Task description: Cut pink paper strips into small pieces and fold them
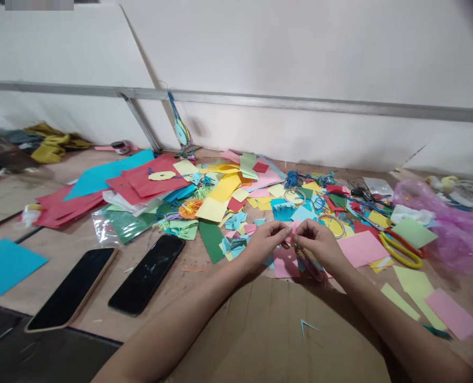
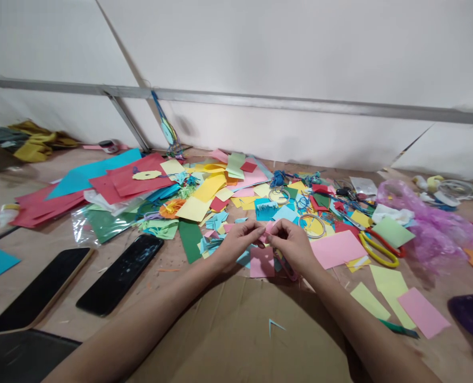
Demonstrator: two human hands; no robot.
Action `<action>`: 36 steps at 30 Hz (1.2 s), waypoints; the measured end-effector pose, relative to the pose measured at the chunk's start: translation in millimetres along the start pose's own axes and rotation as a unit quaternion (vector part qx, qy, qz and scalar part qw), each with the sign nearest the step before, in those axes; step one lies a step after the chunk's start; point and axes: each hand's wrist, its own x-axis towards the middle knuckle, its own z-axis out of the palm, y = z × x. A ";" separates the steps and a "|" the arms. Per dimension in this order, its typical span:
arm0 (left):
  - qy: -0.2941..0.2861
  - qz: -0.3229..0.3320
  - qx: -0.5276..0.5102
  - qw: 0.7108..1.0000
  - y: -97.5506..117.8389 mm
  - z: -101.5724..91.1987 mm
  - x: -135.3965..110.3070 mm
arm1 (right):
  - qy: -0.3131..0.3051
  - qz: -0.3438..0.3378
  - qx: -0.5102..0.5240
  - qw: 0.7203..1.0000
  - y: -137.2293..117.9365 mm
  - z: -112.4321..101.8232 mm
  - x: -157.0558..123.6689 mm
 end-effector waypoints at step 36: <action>0.105 -0.032 -0.057 0.992 -6.7 -0.4 4.9 | -0.006 0.034 0.030 0.999 2.2 -5.3 4.0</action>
